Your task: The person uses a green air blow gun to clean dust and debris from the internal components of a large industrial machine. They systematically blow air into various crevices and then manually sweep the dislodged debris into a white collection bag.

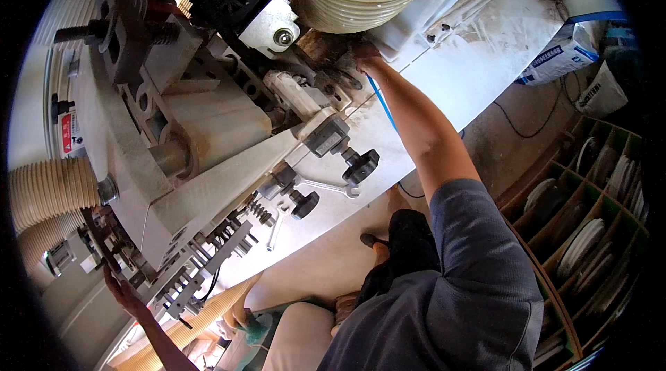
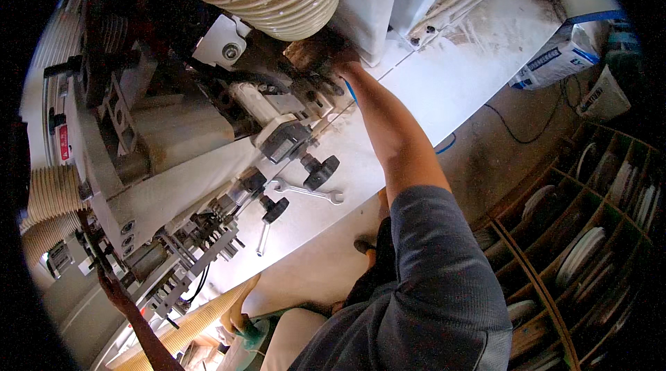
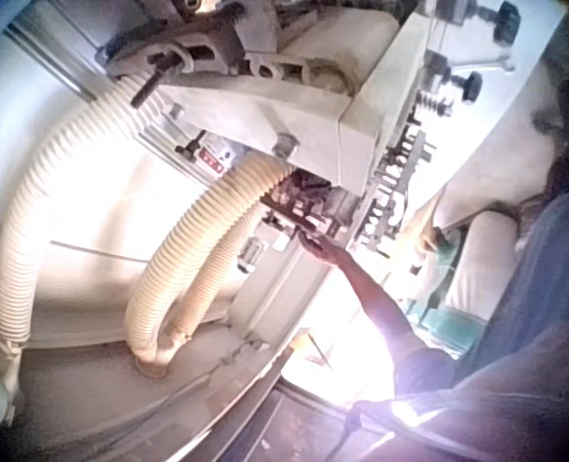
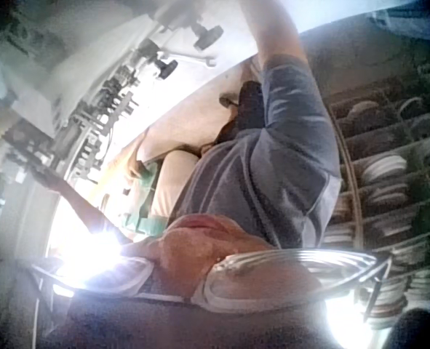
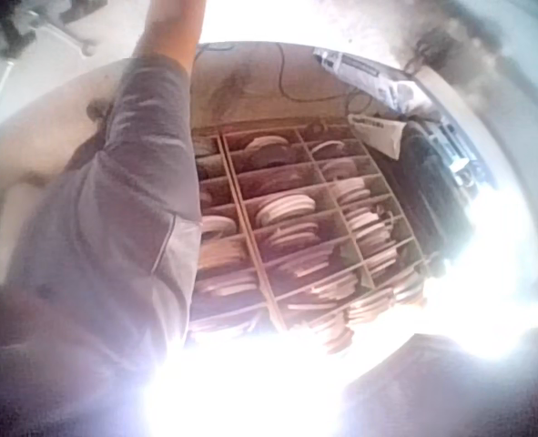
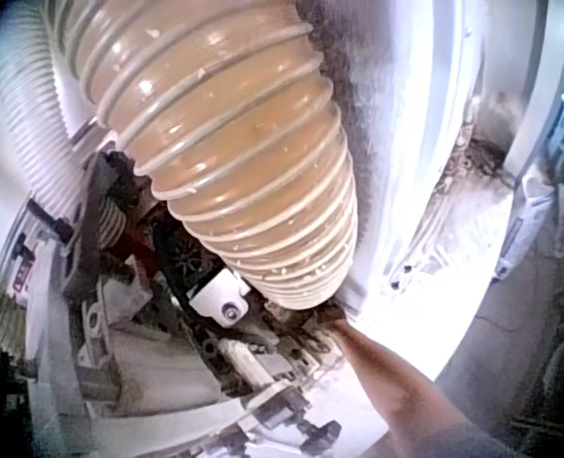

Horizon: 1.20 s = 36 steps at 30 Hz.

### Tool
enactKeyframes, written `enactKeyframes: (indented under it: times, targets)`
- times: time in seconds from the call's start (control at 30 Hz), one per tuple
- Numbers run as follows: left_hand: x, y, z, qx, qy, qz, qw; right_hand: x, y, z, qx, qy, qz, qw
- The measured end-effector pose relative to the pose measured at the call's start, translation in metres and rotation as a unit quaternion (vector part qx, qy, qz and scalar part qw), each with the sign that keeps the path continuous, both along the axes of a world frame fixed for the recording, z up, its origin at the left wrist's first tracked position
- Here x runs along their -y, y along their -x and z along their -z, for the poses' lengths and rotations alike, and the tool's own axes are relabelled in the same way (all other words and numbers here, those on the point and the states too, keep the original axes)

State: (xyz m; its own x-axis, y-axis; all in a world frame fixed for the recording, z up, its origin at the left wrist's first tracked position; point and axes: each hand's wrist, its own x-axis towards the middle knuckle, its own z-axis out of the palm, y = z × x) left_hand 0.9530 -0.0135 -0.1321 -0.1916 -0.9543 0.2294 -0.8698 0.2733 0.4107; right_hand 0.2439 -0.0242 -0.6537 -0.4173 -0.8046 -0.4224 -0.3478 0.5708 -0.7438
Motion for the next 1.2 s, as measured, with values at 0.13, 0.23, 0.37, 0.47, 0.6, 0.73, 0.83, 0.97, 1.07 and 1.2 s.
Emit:
enactKeyframes:
  times: [0.13,0.23,0.37,0.47,0.6,0.73,0.83,0.97,1.07,1.2]
  targets:
    - [0.007,-0.007,0.002,0.022,0.009,0.006,1.0,-0.024,0.009,0.012,0.023,-0.072,-0.172,0.982]
    - [-0.009,-0.005,0.002,0.038,0.013,-0.013,0.999,-0.052,-0.015,-0.044,0.103,-0.058,-0.207,0.971]
    - [0.003,0.012,0.0,0.032,0.009,-0.046,0.998,-0.058,-0.022,-0.026,-0.07,-0.037,-0.315,0.946]
    - [0.001,-0.002,0.002,0.005,0.005,-0.041,0.999,-0.061,-0.027,-0.025,-0.044,0.073,-0.21,0.974]
    - [0.002,-0.009,0.002,0.006,0.005,-0.036,0.999,-0.061,-0.026,-0.036,0.01,0.011,-0.179,0.984]
    - [0.005,0.0,0.0,0.018,0.007,0.003,1.0,-0.061,-0.019,-0.038,0.067,-0.046,-0.13,0.988]
    - [-0.001,-0.002,0.001,0.009,0.011,0.002,1.0,-0.056,-0.021,-0.074,0.078,-0.103,-0.148,0.98]
    - [0.005,0.0,0.002,0.008,0.012,-0.023,1.0,-0.062,-0.026,-0.064,0.02,0.057,-0.073,0.995]
    - [0.009,0.017,0.002,0.02,-0.003,-0.079,0.997,-0.059,-0.028,-0.056,0.13,0.058,0.049,0.989]
    - [0.007,-0.032,0.004,-0.028,0.005,-0.006,1.0,-0.058,-0.034,-0.11,0.184,0.141,0.042,0.972]
